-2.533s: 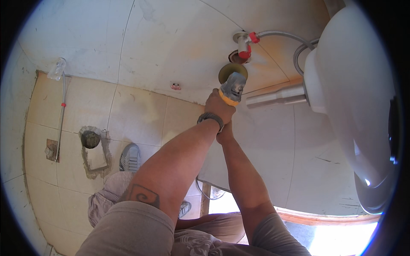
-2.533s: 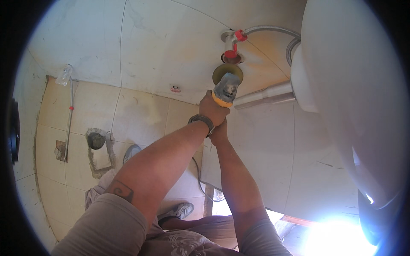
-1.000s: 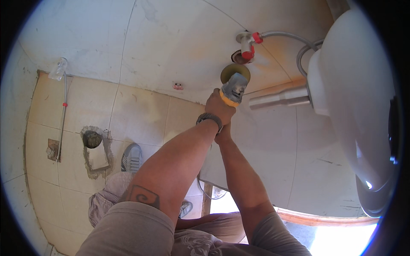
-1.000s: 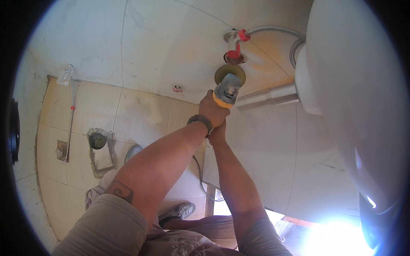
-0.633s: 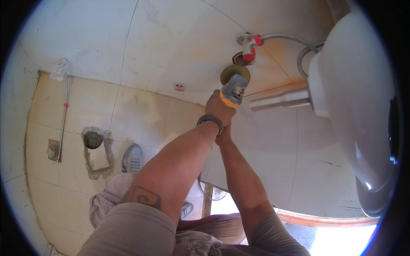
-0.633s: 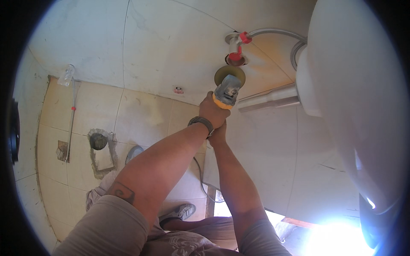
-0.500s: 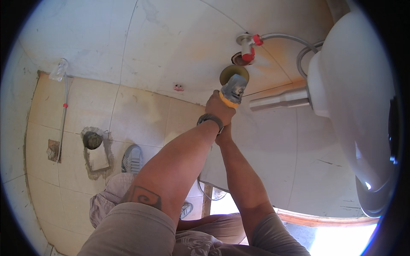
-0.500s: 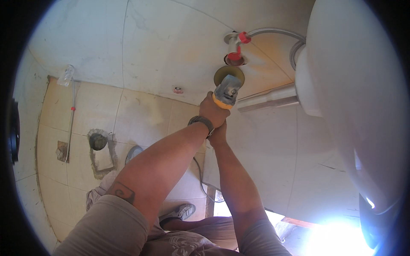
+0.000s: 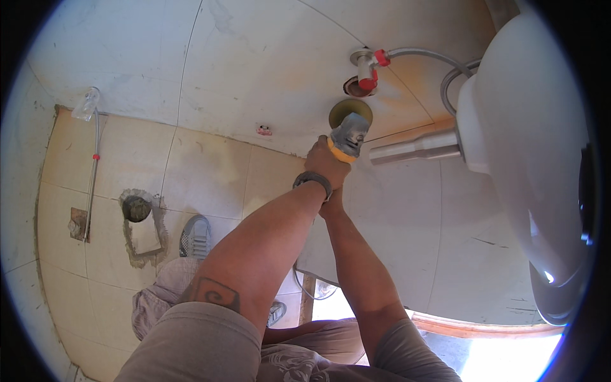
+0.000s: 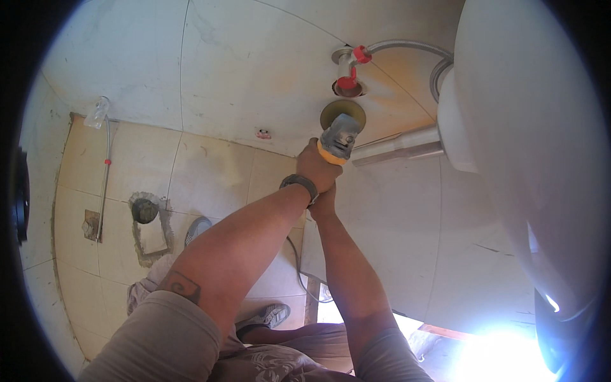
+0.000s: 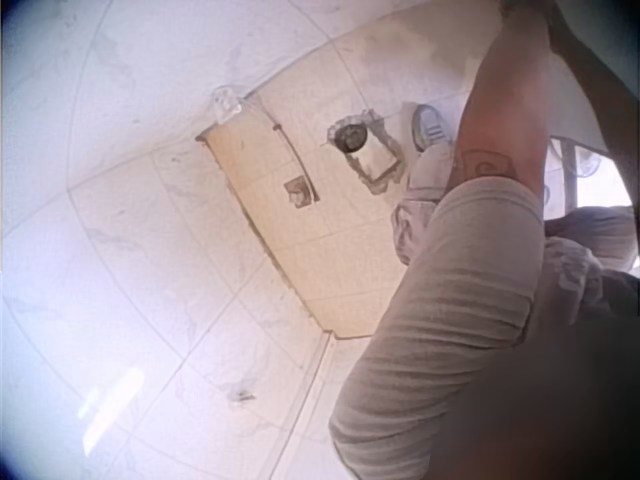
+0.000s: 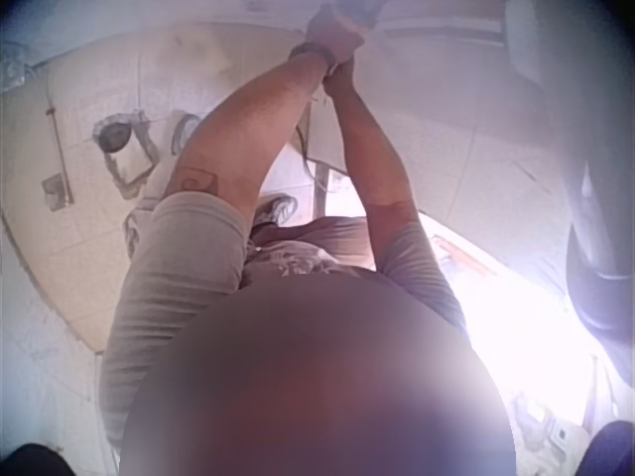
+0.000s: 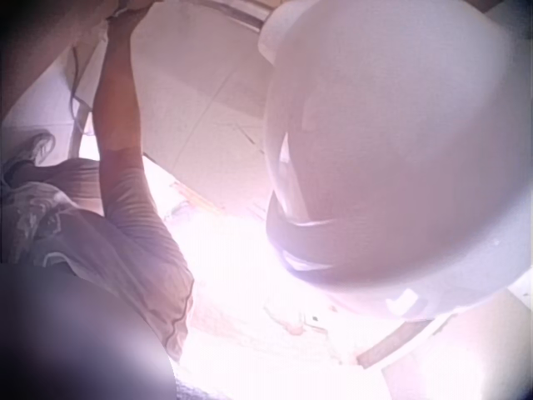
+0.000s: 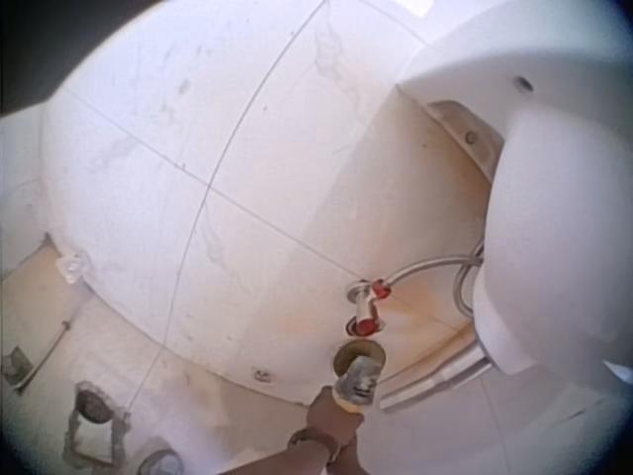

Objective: The person uses an angle grinder to cut or grind a hole in a tiled wall under a bathroom sink. They hold the tool with both hands and repeatedly apply it to the same spot around the plumbing.

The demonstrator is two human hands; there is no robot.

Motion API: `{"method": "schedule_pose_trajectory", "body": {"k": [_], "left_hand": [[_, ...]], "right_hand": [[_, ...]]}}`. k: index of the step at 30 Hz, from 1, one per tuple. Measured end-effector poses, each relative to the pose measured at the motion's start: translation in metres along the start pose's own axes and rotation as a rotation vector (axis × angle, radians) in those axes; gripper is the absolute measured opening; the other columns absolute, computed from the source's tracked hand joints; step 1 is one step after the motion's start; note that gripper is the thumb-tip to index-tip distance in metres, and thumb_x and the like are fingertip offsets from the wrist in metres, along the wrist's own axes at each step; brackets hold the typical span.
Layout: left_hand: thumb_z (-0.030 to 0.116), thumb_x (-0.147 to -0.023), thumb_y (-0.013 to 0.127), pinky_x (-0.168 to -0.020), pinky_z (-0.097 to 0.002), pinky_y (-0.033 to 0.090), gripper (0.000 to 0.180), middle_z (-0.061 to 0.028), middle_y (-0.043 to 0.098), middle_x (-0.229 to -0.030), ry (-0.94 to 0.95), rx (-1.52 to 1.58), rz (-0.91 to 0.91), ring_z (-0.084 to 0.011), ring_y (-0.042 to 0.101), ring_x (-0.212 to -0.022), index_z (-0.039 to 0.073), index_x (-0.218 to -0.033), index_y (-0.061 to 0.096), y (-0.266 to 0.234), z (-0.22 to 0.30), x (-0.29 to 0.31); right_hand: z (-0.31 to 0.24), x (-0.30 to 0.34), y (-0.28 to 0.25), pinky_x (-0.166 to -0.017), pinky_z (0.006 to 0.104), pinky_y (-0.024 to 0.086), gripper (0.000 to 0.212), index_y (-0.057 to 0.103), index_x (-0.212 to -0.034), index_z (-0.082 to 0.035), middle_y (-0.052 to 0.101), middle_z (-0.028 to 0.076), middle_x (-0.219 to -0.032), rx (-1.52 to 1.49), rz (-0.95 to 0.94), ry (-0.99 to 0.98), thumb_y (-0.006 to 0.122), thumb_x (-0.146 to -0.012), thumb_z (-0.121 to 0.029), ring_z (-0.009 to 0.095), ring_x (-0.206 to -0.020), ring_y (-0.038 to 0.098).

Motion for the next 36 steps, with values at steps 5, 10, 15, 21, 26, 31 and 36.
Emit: {"method": "schedule_pose_trajectory", "body": {"k": [5,10,15,21,26,31,36], "left_hand": [[0.018,-0.068,0.085,-0.096,-0.0467,0.056,0.068,-0.0239,0.069,-0.112,0.037,0.002,0.001,-0.0418,0.068,-0.109,-0.002,-0.122,0.049,0.003,0.006,-0.003],[0.018,-0.068,0.085,-0.096,-0.047,0.056,0.068,-0.0237,0.069,-0.111,0.021,-0.015,0.006,-0.0418,0.068,-0.109,-0.002,-0.122,0.049,0.004,0.002,-0.005],[0.018,-0.067,0.085,-0.096,-0.047,0.056,0.067,-0.0236,0.069,-0.111,0.051,-0.026,0.031,-0.0421,0.068,-0.108,-0.002,-0.121,0.049,0.007,0.001,-0.006],[0.017,-0.068,0.085,-0.096,-0.0467,0.056,0.064,-0.0236,0.069,-0.11,0.024,0.01,0.007,-0.0417,0.068,-0.108,-0.002,-0.118,0.051,0.005,0.001,-0.008],[0.015,-0.068,0.085,-0.096,-0.0464,0.056,0.062,-0.0231,0.069,-0.109,0.029,-0.021,0.036,-0.0414,0.068,-0.109,-0.002,-0.117,0.052,0.001,0.003,-0.003],[0.015,-0.068,0.085,-0.096,-0.046,0.056,0.06,-0.0224,0.07,-0.11,0.043,-0.014,0.03,-0.0404,0.068,-0.109,-0.001,-0.116,0.053,0.002,0.01,-0.007],[0.015,-0.068,0.086,-0.096,-0.0463,0.056,0.062,-0.0226,0.07,-0.11,0.006,0.027,0.017,-0.0404,0.068,-0.11,0.0,-0.118,0.053,0.003,0.003,-0.005]], "right_hand": [[-0.014,-0.007,0.0,-0.104,0.0369,0.05,0.057,0.037,-0.149,-0.008,0.054,0.007,-0.141,0.145,-0.049,-0.077,0.065,-0.099,-0.01,0.017,-0.126,0.056],[-0.014,-0.005,-0.002,-0.103,0.0346,0.049,0.07,0.042,-0.143,-0.003,0.057,0.009,-0.137,0.33,0.007,-0.144,0.081,-0.085,-0.006,0.017,-0.124,0.057],[-0.002,-0.009,0.001,-0.109,0.0378,0.047,0.058,0.032,-0.154,-0.013,0.049,0.004,-0.146,0.135,-0.089,-0.101,0.062,-0.104,-0.013,0.015,-0.131,0.051],[0.005,-0.012,-0.007,-0.109,0.0386,0.048,0.045,0.034,-0.153,-0.016,0.051,0.004,-0.144,0.205,-0.087,-0.084,0.049,-0.11,-0.016,0.017,-0.132,0.052],[0.018,-0.013,-0.002,-0.109,0.0386,0.048,0.043,0.035,-0.152,-0.015,0.052,0.005,-0.142,-0.189,-0.039,0.044,0.046,-0.111,-0.019,0.017,-0.13,0.053],[-0.004,-0.012,-0.003,-0.108,0.0394,0.048,0.045,0.035,-0.152,-0.015,0.053,0.004,-0.141,0.064,-0.066,-0.067,0.049,-0.11,-0.023,0.018,-0.129,0.054],[0.012,-0.01,-0.005,-0.109,0.0397,0.047,0.044,0.037,-0.152,-0.015,0.052,0.005,-0.144,-0.196,0.018,0.123,0.046,-0.112,-0.03,0.019,-0.13,0.054]]}}
Point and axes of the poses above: each hand's wrist, its own x-axis away from the middle knuckle, its own y-axis out of the palm, z = x × y, the point moved 7 cm from there along -x, towards the middle knuckle
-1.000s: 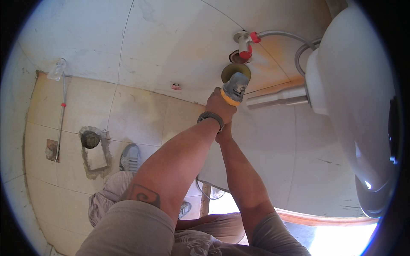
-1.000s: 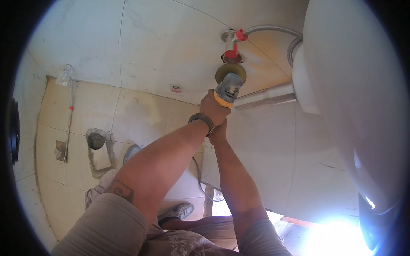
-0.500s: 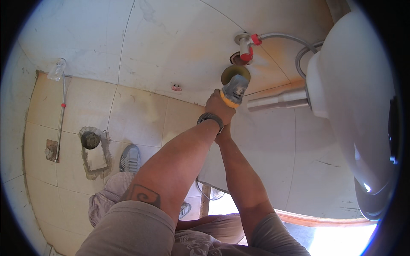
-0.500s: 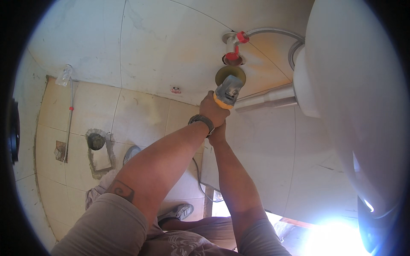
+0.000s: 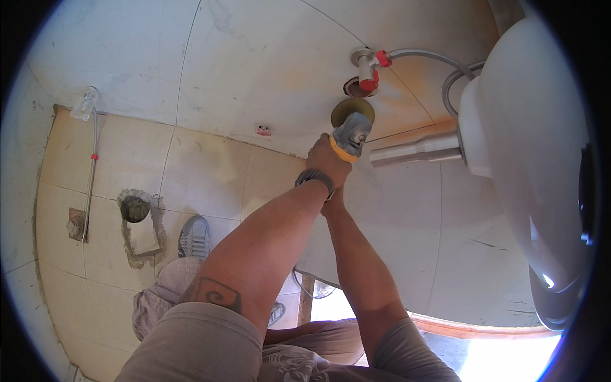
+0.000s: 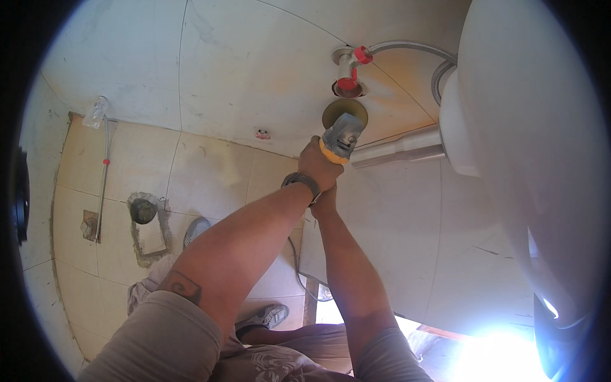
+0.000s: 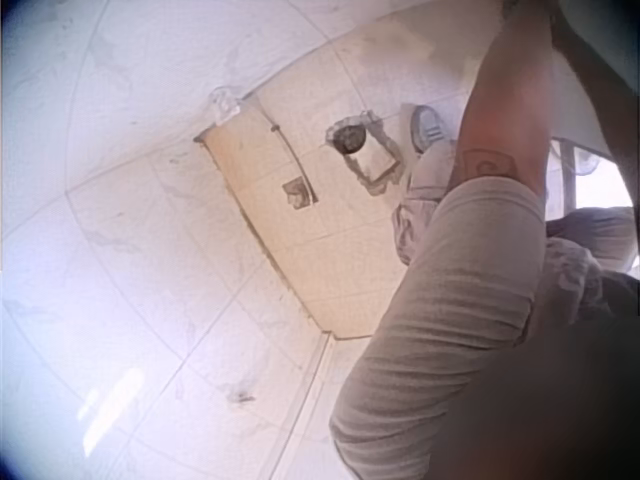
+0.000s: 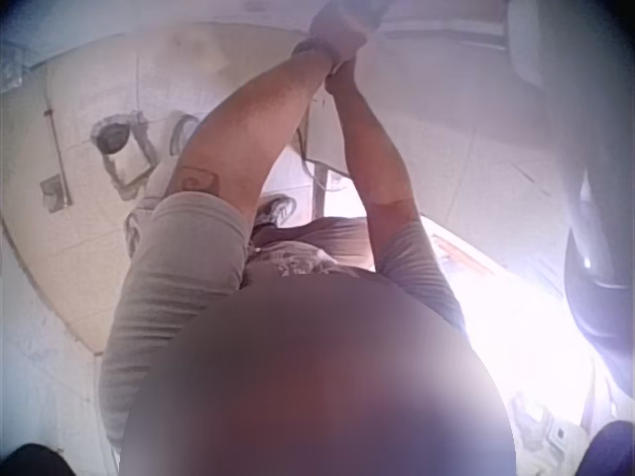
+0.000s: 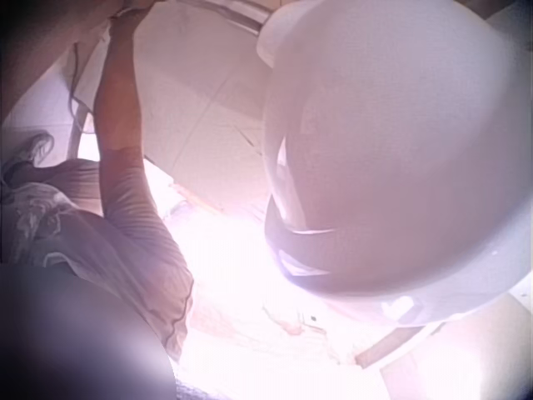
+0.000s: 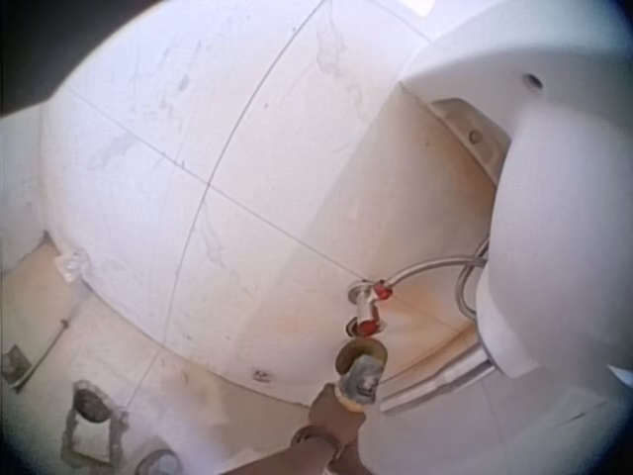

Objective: The person uses an angle grinder to cut or grind a hole in a tiled wall under a bathroom sink. They hold the tool with both hands and repeatedly apply it to the same spot around the plumbing.

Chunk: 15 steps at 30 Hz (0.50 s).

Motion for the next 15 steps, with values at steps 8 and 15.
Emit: {"method": "schedule_pose_trajectory", "body": {"k": [8,15], "left_hand": [[0.017,-0.07,0.084,-0.099,-0.0473,0.055,0.064,-0.023,0.067,-0.116,0.063,-0.002,-0.024,-0.0415,0.065,-0.114,0.0,-0.122,0.051,-0.002,0.016,0.0],[0.019,-0.068,0.085,-0.097,-0.0467,0.056,0.065,-0.0237,0.069,-0.111,0.014,0.007,-0.017,-0.0424,0.068,-0.109,-0.001,-0.12,0.051,-0.006,0.005,0.0]], "right_hand": [[-0.015,-0.008,0.001,-0.105,0.0366,0.05,0.054,0.04,-0.148,-0.007,0.056,0.008,-0.14,-0.28,-0.032,-0.01,0.064,-0.1,-0.006,0.018,-0.127,0.057],[-0.016,0.0,0.007,-0.106,0.0384,0.05,0.047,0.039,-0.15,-0.01,0.056,0.007,-0.141,0.234,-0.011,-0.126,0.054,-0.107,-0.022,0.019,-0.129,0.056]]}}
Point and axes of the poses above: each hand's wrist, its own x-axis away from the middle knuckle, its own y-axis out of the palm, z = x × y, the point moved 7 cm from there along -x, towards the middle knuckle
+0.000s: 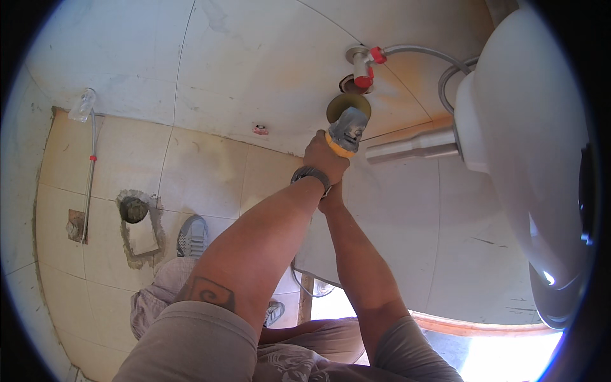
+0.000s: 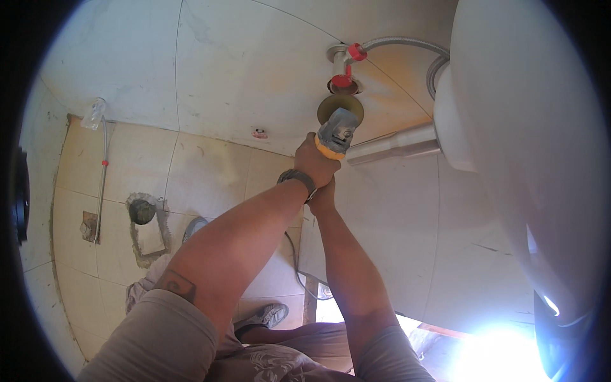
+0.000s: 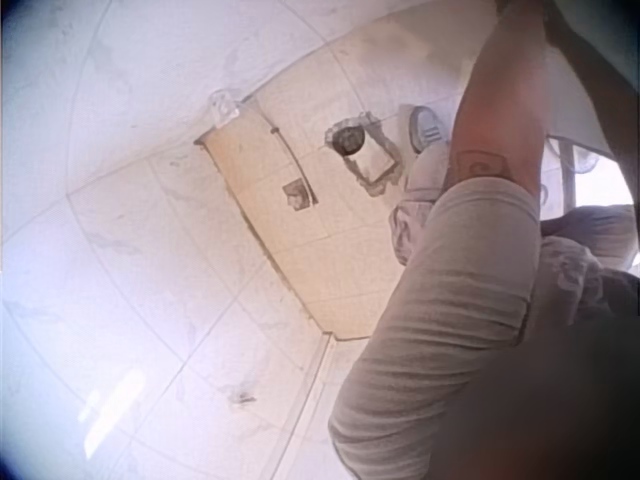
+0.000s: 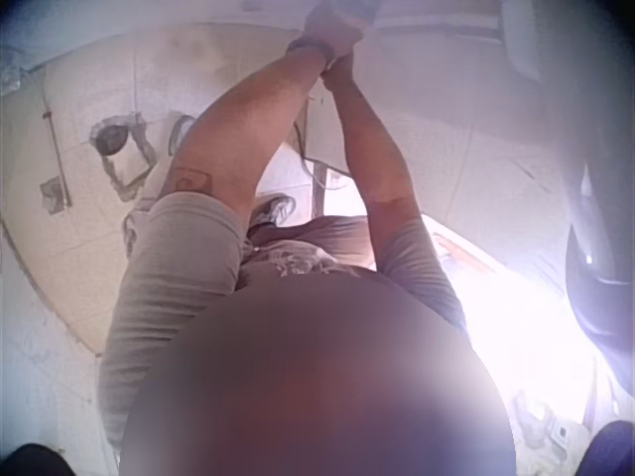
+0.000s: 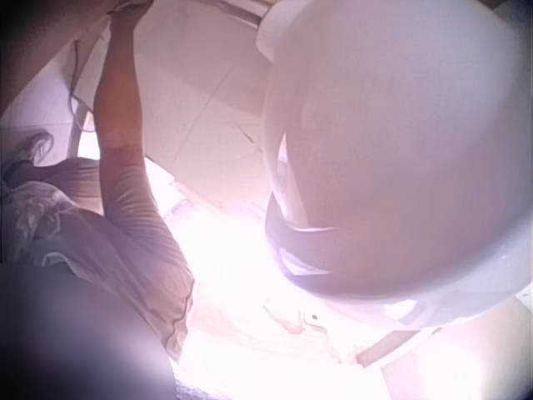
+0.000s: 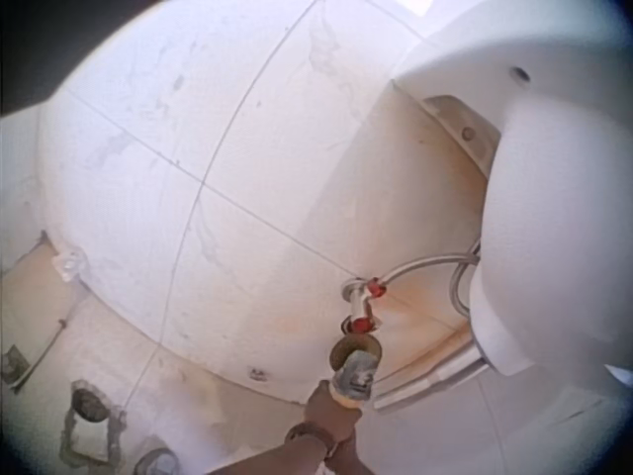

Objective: The person uses an angle grinder to cut or grind a hole in a tiled wall under a bathroom sink. They hold the tool with both hands and repeatedly apply it to the same spot around the plumbing.

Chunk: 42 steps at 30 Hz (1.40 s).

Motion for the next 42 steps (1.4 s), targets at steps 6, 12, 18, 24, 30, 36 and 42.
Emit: {"method": "schedule_pose_trajectory", "body": {"k": [6,12,18,24,30,36,42], "left_hand": [[0.019,-0.068,0.085,-0.097,-0.0469,0.055,0.066,-0.0239,0.069,-0.112,0.008,-0.007,0.015,-0.0419,0.068,-0.11,-0.001,-0.121,0.051,-0.002,-0.004,0.005],[0.02,-0.068,0.085,-0.099,-0.0468,0.055,0.069,-0.0248,0.07,-0.114,0.005,0.019,-0.006,-0.0427,0.068,-0.111,-0.002,-0.124,0.051,-0.005,0.001,0.002],[0.021,-0.068,0.085,-0.099,-0.0469,0.055,0.071,-0.0245,0.07,-0.116,-0.018,0.059,-0.048,-0.0427,0.068,-0.112,-0.001,-0.125,0.05,-0.004,-0.006,0.007],[0.02,-0.068,0.085,-0.099,-0.0474,0.055,0.071,-0.024,0.07,-0.114,0.004,0.079,0.013,-0.043,0.068,-0.112,-0.001,-0.126,0.049,-0.008,0.001,0.004],[0.019,-0.068,0.085,-0.099,-0.0475,0.054,0.07,-0.0248,0.069,-0.116,-0.022,0.072,0.002,-0.0428,0.067,-0.113,-0.001,-0.126,0.05,-0.008,-0.001,0.006],[0.018,-0.069,0.085,-0.1,-0.0474,0.054,0.068,-0.0249,0.069,-0.117,0.021,0.121,0.012,-0.0429,0.067,-0.114,0.0,-0.125,0.05,-0.013,0.005,0.009],[0.018,-0.069,0.084,-0.1,-0.0474,0.054,0.068,-0.0248,0.069,-0.117,0.012,0.14,0.038,-0.0432,0.067,-0.115,-0.001,-0.125,0.05,-0.014,0.008,0.005]], "right_hand": [[0.004,0.004,0.007,-0.106,0.0377,0.05,0.049,0.037,-0.151,-0.011,0.054,0.005,-0.142,-0.097,-0.044,-0.026,0.056,-0.106,-0.013,0.017,-0.13,0.055],[0.001,-0.006,-0.006,-0.105,0.0358,0.051,0.044,0.041,-0.148,-0.01,0.055,0.005,-0.141,0.088,-0.012,-0.098,0.052,-0.106,-0.01,0.017,-0.128,0.056],[0.012,0.0,-0.006,-0.102,0.0346,0.053,0.043,0.041,-0.148,-0.008,0.056,0.005,-0.14,0.214,0.017,-0.154,0.052,-0.107,-0.012,0.017,-0.125,0.058],[-0.003,-0.009,-0.006,-0.101,0.0356,0.053,0.042,0.041,-0.148,-0.008,0.057,0.007,-0.138,0.21,-0.009,-0.187,0.052,-0.107,-0.012,0.018,-0.125,0.058],[-0.005,-0.003,-0.006,-0.102,0.0353,0.052,0.043,0.041,-0.148,-0.008,0.056,0.007,-0.139,0.335,0.008,-0.174,0.052,-0.107,-0.012,0.018,-0.126,0.057],[-0.018,-0.001,0.0,-0.104,0.0354,0.051,0.055,0.039,-0.148,-0.006,0.055,0.008,-0.141,0.264,0.017,-0.182,0.065,-0.099,-0.008,0.018,-0.128,0.056],[-0.037,-0.001,0.002,-0.104,0.0352,0.051,0.061,0.037,-0.149,-0.003,0.054,0.009,-0.142,0.519,0.019,-0.244,0.068,-0.096,-0.003,0.018,-0.129,0.055]]}}
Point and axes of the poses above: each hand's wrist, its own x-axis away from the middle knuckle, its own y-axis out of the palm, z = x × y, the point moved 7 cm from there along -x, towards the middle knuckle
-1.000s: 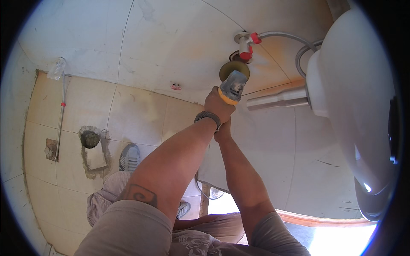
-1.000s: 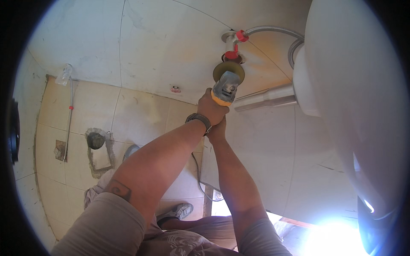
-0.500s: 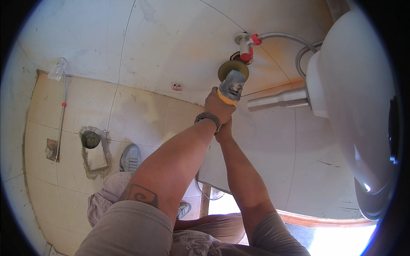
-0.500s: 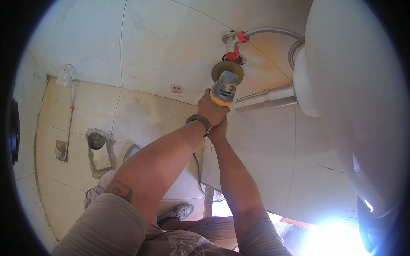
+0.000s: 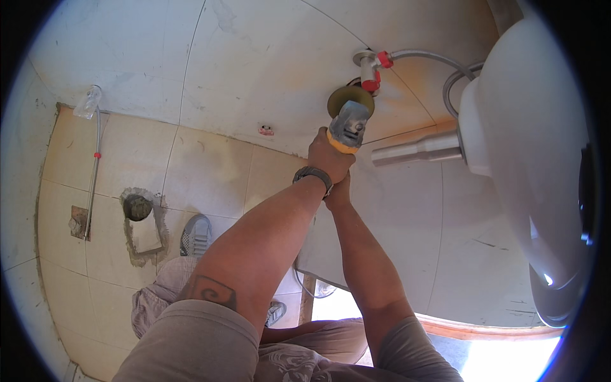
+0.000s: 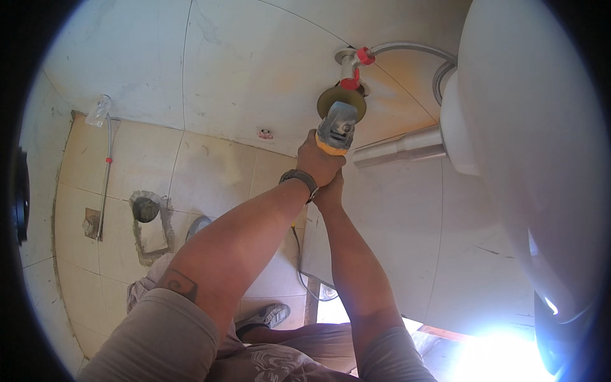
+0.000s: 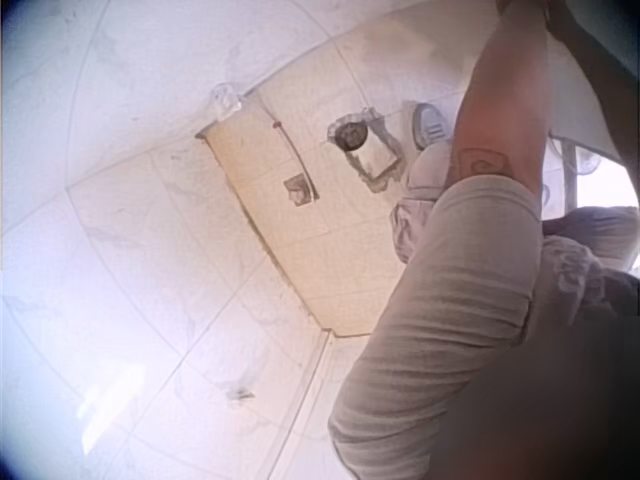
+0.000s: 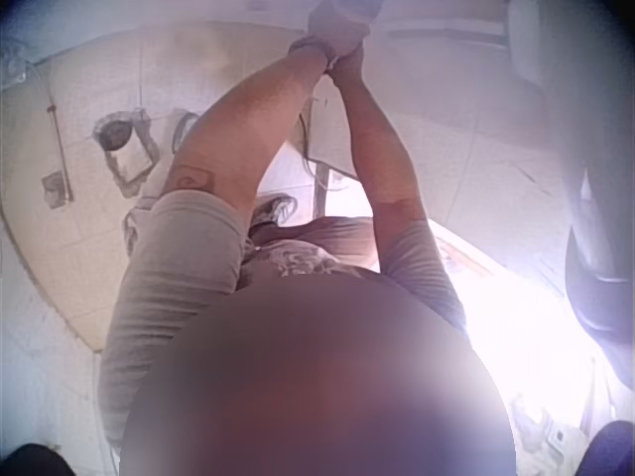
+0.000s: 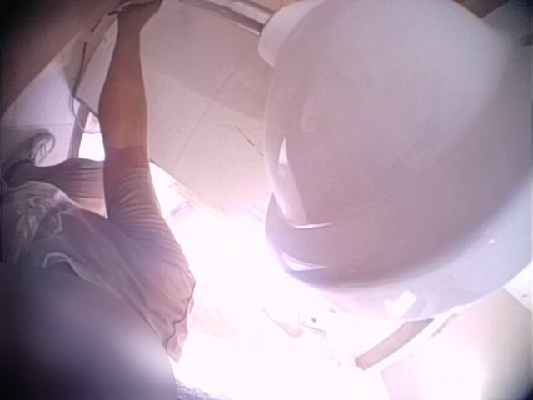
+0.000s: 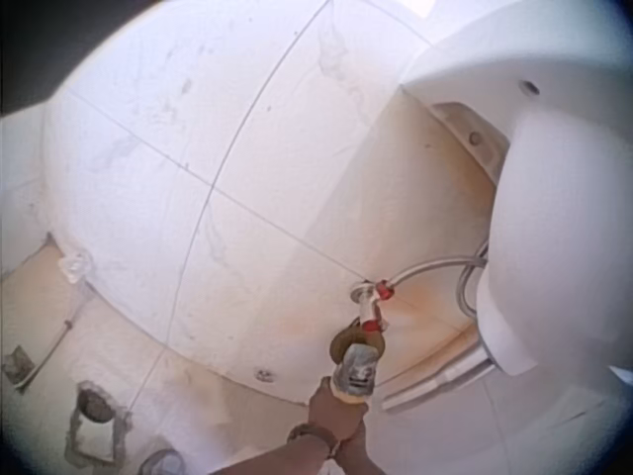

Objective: The person uses an angle grinder to cut or grind a hole in a tiled wall under a bathroom sink. They hold the tool with both hands and repeatedly apply it to the same spot around the plumbing.

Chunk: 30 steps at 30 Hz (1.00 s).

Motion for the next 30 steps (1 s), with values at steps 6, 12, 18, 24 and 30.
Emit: {"method": "schedule_pose_trajectory", "body": {"k": [6,12,18,24,30], "left_hand": [[0.019,-0.069,0.084,-0.099,-0.0472,0.055,0.068,-0.0245,0.07,-0.116,-0.011,0.01,-0.003,-0.043,0.068,-0.112,0.0,-0.125,0.051,0.0,-0.004,0.005],[0.019,-0.069,0.084,-0.099,-0.0465,0.055,0.068,-0.0246,0.07,-0.115,-0.001,0.059,-0.012,-0.0426,0.068,-0.111,0.001,-0.126,0.051,-0.002,0.006,0.0],[0.019,-0.069,0.085,-0.098,-0.0465,0.056,0.069,-0.0248,0.07,-0.115,-0.041,0.026,-0.027,-0.0426,0.069,-0.111,0.0,-0.126,0.05,-0.002,0.0,0.004],[0.019,-0.069,0.085,-0.097,-0.0462,0.056,0.07,-0.0245,0.07,-0.115,0.026,0.047,-0.032,-0.0426,0.069,-0.111,0.0,-0.126,0.05,0.001,0.009,0.002],[0.019,-0.069,0.085,-0.099,-0.0466,0.055,0.07,-0.0243,0.07,-0.116,-0.03,0.058,-0.02,-0.0425,0.068,-0.112,0.0,-0.127,0.05,-0.003,0.008,0.002]], "right_hand": [[0.015,0.002,0.004,-0.104,0.0345,0.051,0.058,0.038,-0.148,-0.003,0.054,0.009,-0.143,-0.175,0.016,0.072,0.066,-0.097,-0.004,0.018,-0.129,0.056],[-0.019,-0.003,-0.005,-0.103,0.0353,0.051,0.067,0.039,-0.148,-0.003,0.056,0.01,-0.141,-0.068,0.037,0.022,0.075,-0.091,-0.008,0.02,-0.128,0.058],[-0.016,0.005,-0.003,-0.104,0.0359,0.051,0.076,0.037,-0.148,-0.003,0.055,0.01,-0.141,0.026,0.019,0.108,0.081,-0.086,-0.011,0.021,-0.129,0.056],[0.006,-0.005,-0.007,-0.105,0.0361,0.051,0.071,0.038,-0.147,-0.003,0.056,0.009,-0.141,-0.183,0.073,0.078,0.079,-0.089,-0.011,0.021,-0.129,0.057],[-0.026,0.004,-0.012,-0.105,0.0356,0.05,0.061,0.039,-0.147,-0.004,0.055,0.009,-0.141,0.193,0.003,-0.06,0.071,-0.096,-0.011,0.02,-0.129,0.057]]}}
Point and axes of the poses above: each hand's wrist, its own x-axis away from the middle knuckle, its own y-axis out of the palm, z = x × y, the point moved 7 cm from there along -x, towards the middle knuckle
